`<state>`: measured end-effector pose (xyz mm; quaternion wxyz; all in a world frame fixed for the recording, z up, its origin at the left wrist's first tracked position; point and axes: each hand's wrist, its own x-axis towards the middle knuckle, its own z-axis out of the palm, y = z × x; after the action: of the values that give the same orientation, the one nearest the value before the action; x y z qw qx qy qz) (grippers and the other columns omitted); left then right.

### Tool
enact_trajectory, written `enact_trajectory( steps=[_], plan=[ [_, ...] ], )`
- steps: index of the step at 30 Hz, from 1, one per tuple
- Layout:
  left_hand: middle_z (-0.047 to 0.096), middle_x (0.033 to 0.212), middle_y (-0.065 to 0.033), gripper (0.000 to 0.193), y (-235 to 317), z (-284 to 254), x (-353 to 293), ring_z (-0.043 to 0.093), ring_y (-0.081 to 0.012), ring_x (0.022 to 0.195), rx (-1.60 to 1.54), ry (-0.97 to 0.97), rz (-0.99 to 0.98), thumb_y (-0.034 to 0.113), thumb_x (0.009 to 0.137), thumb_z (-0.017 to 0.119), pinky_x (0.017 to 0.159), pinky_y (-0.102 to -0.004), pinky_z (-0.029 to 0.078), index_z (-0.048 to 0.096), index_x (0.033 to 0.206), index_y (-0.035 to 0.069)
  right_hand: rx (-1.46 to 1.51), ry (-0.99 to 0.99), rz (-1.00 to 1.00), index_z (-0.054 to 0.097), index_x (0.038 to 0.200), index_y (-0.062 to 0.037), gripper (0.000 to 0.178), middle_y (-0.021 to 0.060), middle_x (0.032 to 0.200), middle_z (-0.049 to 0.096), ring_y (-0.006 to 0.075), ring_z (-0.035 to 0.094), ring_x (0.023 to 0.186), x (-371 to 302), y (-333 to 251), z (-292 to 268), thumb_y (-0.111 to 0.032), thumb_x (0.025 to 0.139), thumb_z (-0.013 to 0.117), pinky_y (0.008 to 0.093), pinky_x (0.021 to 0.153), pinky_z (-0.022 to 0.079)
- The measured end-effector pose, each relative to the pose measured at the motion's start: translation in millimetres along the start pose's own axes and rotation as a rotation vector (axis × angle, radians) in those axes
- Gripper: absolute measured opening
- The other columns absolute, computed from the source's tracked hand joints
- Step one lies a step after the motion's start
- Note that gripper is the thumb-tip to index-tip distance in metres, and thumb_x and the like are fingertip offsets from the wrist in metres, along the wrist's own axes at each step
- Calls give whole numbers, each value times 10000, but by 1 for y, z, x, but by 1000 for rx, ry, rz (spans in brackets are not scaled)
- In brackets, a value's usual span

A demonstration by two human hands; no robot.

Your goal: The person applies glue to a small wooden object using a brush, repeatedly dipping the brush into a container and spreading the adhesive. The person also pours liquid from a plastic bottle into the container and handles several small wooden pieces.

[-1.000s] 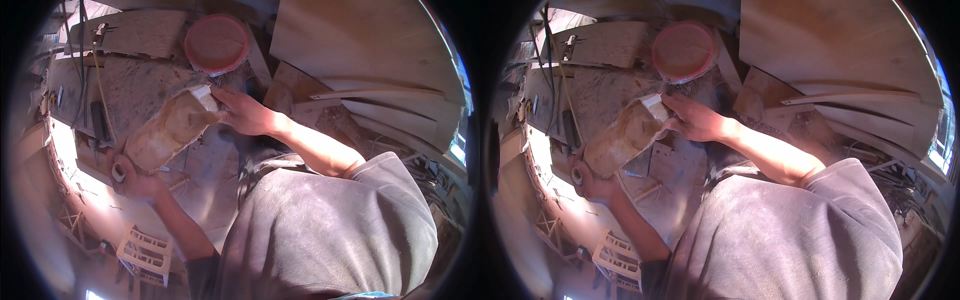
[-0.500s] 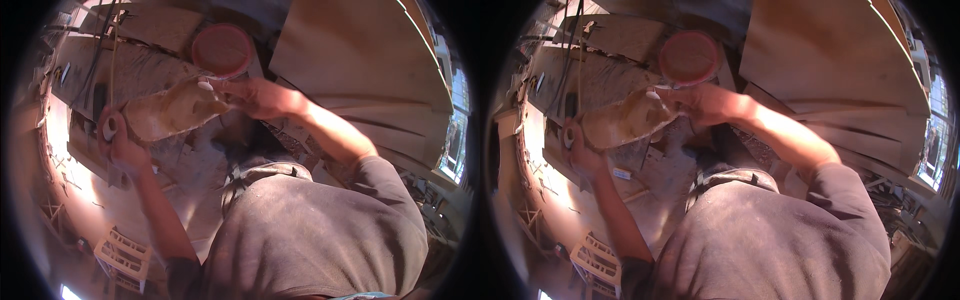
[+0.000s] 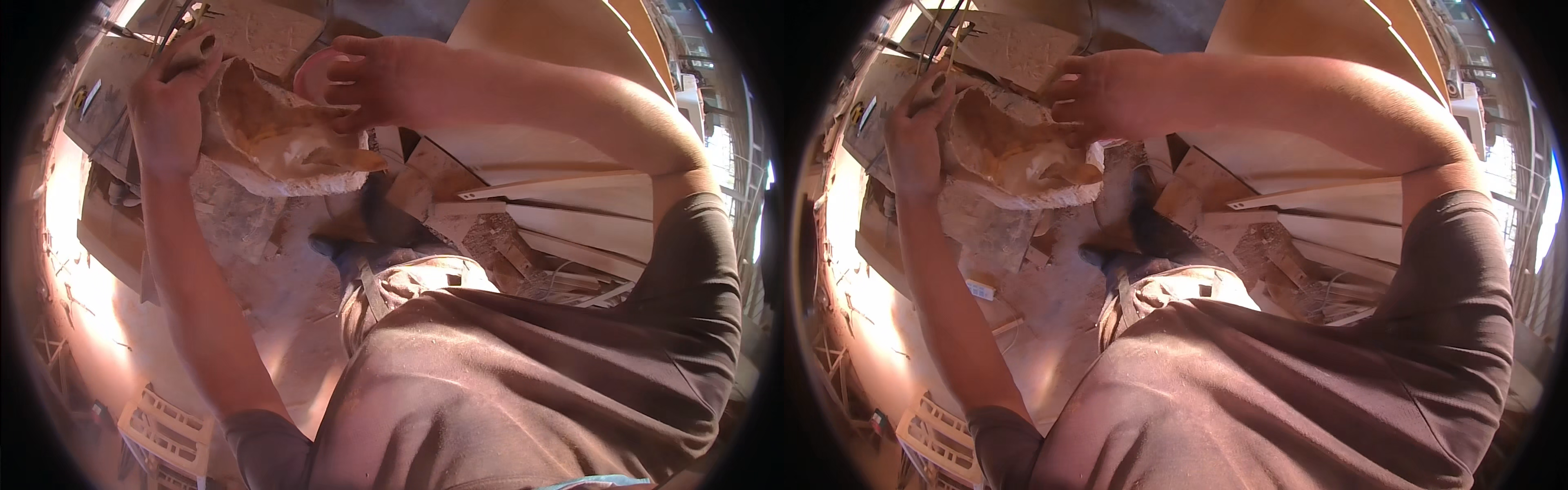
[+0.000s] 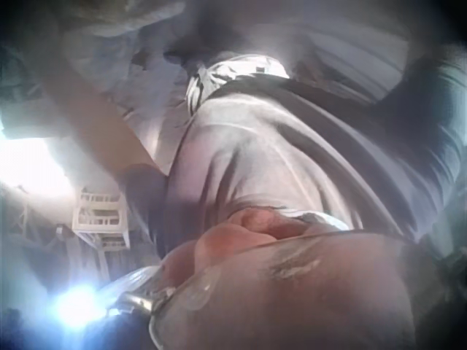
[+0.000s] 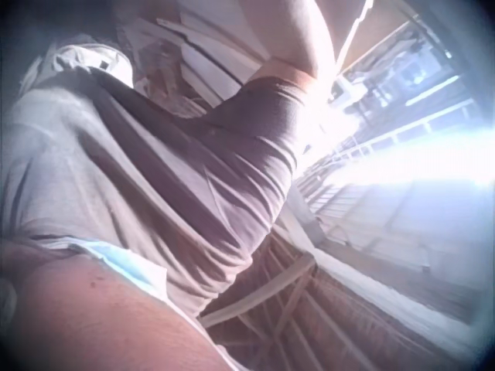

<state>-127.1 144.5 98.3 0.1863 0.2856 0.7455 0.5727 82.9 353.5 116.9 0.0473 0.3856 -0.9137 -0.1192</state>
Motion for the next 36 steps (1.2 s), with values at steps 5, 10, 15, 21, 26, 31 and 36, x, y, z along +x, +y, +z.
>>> enact_trajectory(
  steps=[5, 10, 15, 21, 26, 31, 36],
  plan=[
    [750, 968, -63, 355, 15, -6, -1, 678, -121, 929, -203, -46, -102, 132, 971, 691, 843, -247, 522, 718, 1315, 50, -87, -243, -80, 636, 1271, -248, 407, -54, 1343, 597, 202, 511, 1347, 12, 6, -52, -218, 868, 676, 425, 1213, 341],
    [762, 1041, -91, 366, 13, -18, 2, 693, -135, 959, -202, -95, -18, 109, 980, 666, 860, -259, 542, 700, 1340, 54, -89, -21, -23, 694, 1181, -197, 288, 7, 1340, 609, 238, 517, 1332, 0, 3, -76, -181, 898, 641, 418, 1159, 393],
    [742, 1128, -131, 365, 13, -33, -15, 699, -167, 991, -232, -23, -102, 103, 989, 653, 890, -293, 555, 681, 1347, 40, 49, -228, 41, 659, 1303, -263, 443, -49, 1404, 574, 244, 481, 1383, -5, -8, -94, -132, 879, 641, 435, 1234, 359],
    [730, 1139, -143, 387, 19, -47, -25, 700, -205, 1019, -316, 36, -131, 125, 1018, 629, 895, -314, 568, 629, 1390, 20, 426, -101, 536, 581, 1434, -174, 567, 99, 1454, 517, 305, 502, 1343, -43, -55, -44, -33, 887, 636, 461, 1158, 443],
    [731, 1140, -151, 385, -4, -56, -35, 705, -226, 1024, -368, 142, -86, 172, 1027, 640, 893, -328, 579, 628, 1366, -9, 1172, 165, 983, 310, 1618, -63, 856, 222, 1586, 348, 341, 449, 1398, -19, -142, 1, 96, 815, 560, 423, 1132, 445],
    [758, 1110, -88, 354, 26, -46, -55, 719, -235, 1008, -52, 345, -110, 193, 1031, 645, 895, -342, 587, 666, 1297, -40, 1611, 697, 1136, 195, 1624, 32, 927, 263, 1588, 349, 360, 339, 1503, 37, -178, 11, 118, 765, 533, 422, 1254, 273],
    [761, 1114, -75, 384, 14, -40, -72, 719, -239, 1004, 852, 207, 515, 216, 1063, 577, 891, -367, 592, 649, 1308, -70, 1290, 771, 1354, 111, 1605, 97, 1017, 317, 1481, 442, 479, 410, 1410, 61, -184, 25, 60, 734, 634, 486, 1207, 328]
  ],
)
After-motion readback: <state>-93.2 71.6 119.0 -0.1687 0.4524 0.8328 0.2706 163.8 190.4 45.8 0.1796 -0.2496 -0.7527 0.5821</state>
